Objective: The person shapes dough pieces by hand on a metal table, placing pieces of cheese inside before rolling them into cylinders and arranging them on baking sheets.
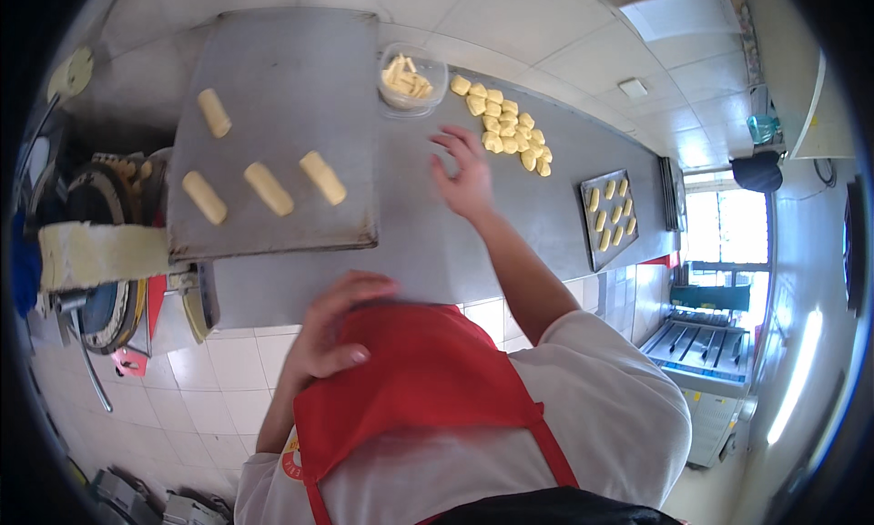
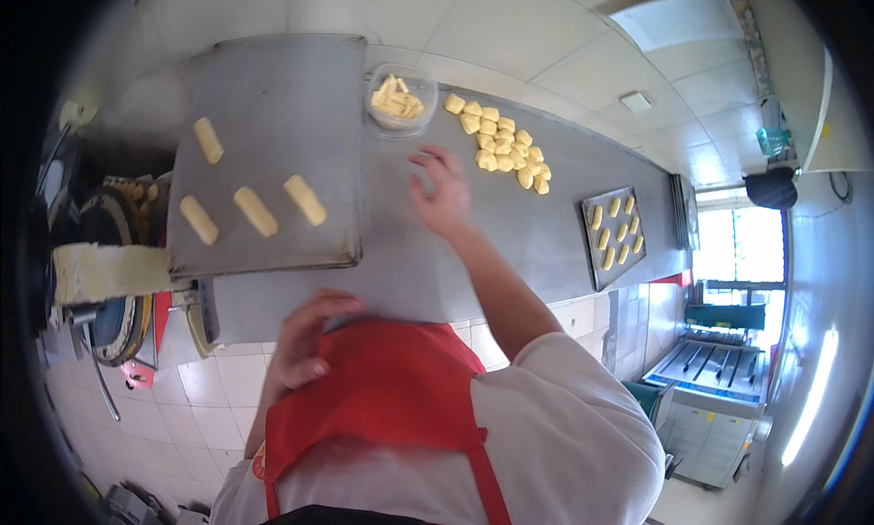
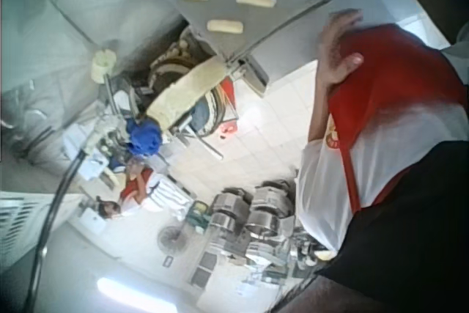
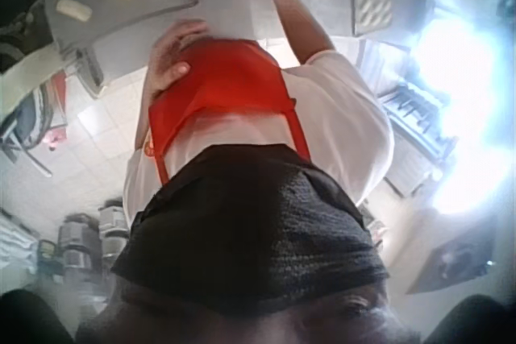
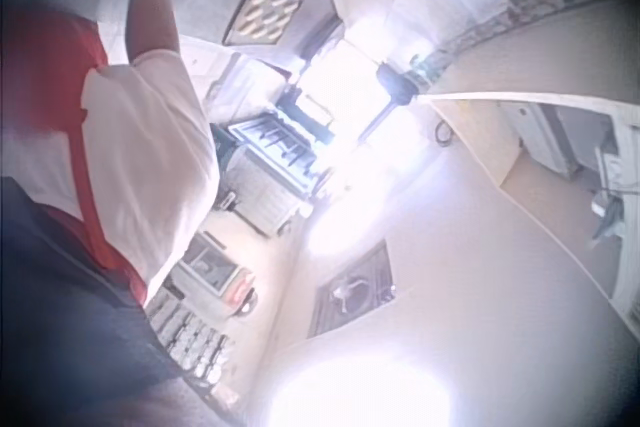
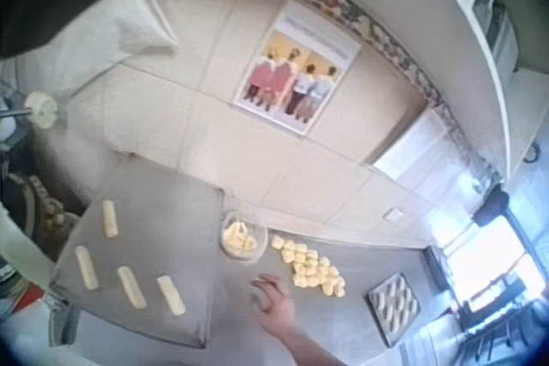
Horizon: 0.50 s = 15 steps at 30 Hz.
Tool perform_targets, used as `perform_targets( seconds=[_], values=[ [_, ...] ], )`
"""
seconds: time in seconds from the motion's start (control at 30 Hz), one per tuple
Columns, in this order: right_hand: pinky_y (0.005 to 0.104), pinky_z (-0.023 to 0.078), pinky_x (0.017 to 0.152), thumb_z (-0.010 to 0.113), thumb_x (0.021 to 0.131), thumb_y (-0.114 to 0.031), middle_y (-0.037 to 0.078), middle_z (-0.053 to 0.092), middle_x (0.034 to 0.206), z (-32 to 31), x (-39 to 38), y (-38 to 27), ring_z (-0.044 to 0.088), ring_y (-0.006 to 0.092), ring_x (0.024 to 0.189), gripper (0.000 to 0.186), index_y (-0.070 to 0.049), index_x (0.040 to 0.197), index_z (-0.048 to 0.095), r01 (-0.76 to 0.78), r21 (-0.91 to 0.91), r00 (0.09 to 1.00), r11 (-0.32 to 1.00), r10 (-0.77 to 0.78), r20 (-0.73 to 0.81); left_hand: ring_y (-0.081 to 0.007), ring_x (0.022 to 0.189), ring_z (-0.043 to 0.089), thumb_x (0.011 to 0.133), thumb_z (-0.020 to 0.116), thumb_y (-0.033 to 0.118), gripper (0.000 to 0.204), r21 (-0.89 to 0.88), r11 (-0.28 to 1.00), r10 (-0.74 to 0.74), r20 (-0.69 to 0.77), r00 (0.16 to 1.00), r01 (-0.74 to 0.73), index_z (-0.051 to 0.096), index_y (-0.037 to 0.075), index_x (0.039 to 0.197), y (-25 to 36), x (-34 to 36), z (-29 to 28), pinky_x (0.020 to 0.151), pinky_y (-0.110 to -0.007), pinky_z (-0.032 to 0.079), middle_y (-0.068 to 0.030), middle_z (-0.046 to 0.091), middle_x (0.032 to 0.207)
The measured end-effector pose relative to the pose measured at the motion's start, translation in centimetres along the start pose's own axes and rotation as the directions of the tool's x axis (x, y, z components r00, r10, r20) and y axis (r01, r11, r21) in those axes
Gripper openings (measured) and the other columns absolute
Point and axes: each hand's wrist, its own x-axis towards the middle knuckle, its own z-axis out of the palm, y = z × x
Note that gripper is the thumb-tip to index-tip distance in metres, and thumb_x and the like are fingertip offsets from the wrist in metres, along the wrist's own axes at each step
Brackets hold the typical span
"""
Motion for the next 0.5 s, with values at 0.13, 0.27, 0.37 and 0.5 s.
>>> perform_targets(
  seconds=[0.13,0.27,0.37,0.5],
  values=[
    [0.0432,0.057,0.104,0.072,0.091,-0.005,0.012,0.058,0.148,-3.3,-6.3,16.3,0.062,0.0346,0.13,0.049,-0.013,0.139,0.069,-0.364,-0.247,0.918,0.898,0.391,0.069,-0.0331,0.135,0.06,0.092,0.079,0.037,0.068,-0.046,0.988,-0.137,0.214,0.967,0.15,0.063,-0.004,0.143,-3.2,6.5,5.9,0.117,-0.045,0.044,-0.0201,0.064,0.144],
    [0.0455,0.057,0.103,0.069,0.09,-0.003,0.009,0.059,0.142,-4.2,-4.3,24.3,0.059,0.0354,0.129,0.044,-0.012,0.133,0.07,0.001,-0.429,0.922,0.903,0.166,0.351,-0.0288,0.132,0.061,0.098,0.075,0.027,0.057,0.031,0.97,-0.243,0.214,0.946,0.242,0.062,-0.003,0.144,-10.5,12.3,9.8,0.116,-0.043,0.046,-0.0164,0.065,0.141],
    [0.0478,0.059,0.099,0.069,0.085,-0.004,0.01,0.06,0.132,-3.6,0.0,26.7,0.059,0.0361,0.127,0.039,-0.012,0.124,0.071,0.111,-0.388,0.819,0.915,0.137,0.558,-0.0261,0.13,0.062,0.104,0.069,0.025,0.048,0.009,0.92,-0.391,0.003,0.92,0.391,0.062,-0.001,0.144,-18.8,15.9,12.6,0.113,-0.043,0.048,-0.0136,0.065,0.14],
    [0.0459,0.058,0.098,0.068,0.088,-0.003,0.01,0.06,0.133,-8.6,0.9,21.6,0.061,0.0349,0.124,0.033,-0.011,0.12,0.071,-0.174,-0.108,0.78,0.979,0.204,0.592,-0.0239,0.128,0.061,0.113,0.057,0.026,0.043,-0.283,0.847,-0.532,-0.48,0.698,0.451,0.056,0.004,0.15,-25.8,21.5,15.8,0.111,-0.044,0.049,-0.0112,0.062,0.142]
  ],
)
